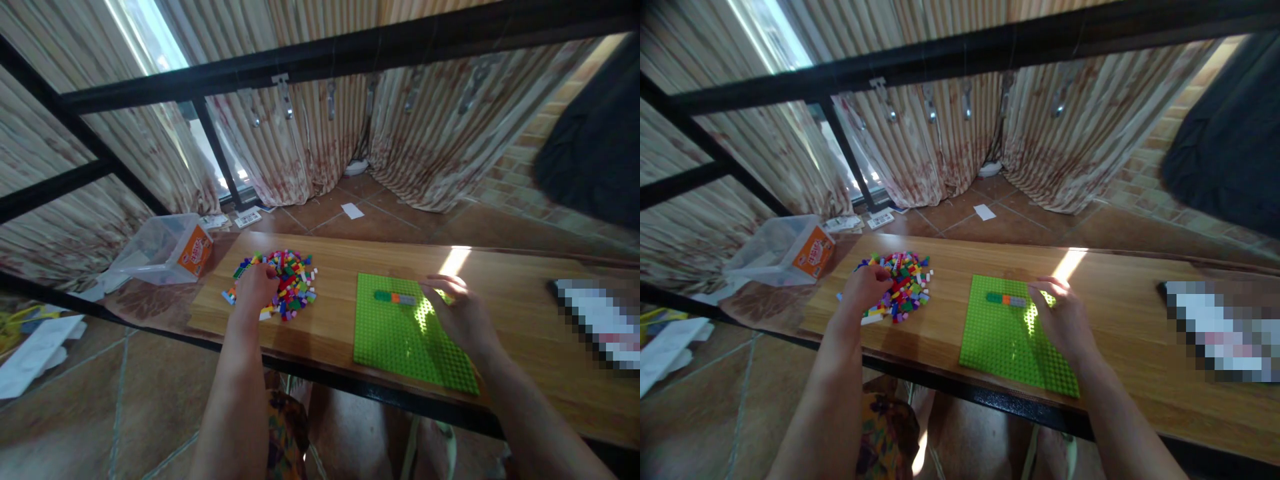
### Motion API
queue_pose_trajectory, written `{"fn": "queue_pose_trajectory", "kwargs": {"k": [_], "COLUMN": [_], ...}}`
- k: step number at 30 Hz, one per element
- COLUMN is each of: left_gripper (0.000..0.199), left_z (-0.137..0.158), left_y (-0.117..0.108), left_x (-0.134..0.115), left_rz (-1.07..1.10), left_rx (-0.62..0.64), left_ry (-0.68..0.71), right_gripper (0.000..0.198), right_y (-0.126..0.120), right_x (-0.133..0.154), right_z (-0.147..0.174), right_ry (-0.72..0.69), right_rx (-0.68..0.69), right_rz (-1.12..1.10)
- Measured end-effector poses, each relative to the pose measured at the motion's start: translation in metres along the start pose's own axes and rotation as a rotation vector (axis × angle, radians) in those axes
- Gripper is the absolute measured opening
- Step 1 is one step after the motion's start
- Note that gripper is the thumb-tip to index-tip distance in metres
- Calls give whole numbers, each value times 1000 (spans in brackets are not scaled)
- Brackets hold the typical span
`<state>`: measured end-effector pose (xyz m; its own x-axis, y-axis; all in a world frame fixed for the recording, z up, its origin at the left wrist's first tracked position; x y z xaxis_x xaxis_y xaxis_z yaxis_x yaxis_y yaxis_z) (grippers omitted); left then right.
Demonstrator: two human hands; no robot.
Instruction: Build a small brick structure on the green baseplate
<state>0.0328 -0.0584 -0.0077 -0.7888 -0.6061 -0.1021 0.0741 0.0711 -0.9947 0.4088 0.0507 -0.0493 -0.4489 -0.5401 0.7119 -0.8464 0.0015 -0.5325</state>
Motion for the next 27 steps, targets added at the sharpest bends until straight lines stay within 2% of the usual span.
{"fn": "queue_pose_trajectory", "kwargs": {"k": [5,8,14,20,27], "left_gripper": [26,32,35,43,44], "left_z": [-1,0,-3,0,-4], "left_y": [1,3,7,-1,7], "left_x": [-3,-6,-4,-3,-34], "left_rz": [313,373,209,-4,-156], "left_rx": [59,68,51,-24,-111], "left_ry": [142,172,102,52,228], "right_gripper": [32,31,30,31,29], "right_y": [1,3,7,7,6], "right_x": [-8,-11,-10,-6,-1], "right_z": [1,2,4,4,4], "right_ry": [9,28,57,66,44], "right_rx": [0,-12,23,37,26], "right_rz": [5,-27,-55,-49,-69]}}
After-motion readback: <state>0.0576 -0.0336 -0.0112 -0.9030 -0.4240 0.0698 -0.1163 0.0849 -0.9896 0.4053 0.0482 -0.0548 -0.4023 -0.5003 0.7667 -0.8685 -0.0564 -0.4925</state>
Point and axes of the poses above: each hand's wrist, its own z-axis away from the middle knuckle, its own y-axis out of the palm, x = y × z, the point moved 4 cm from there along -z, towards the middle knuckle, and after that the axes turned 11 degrees about -z, right-handed, at the moved point
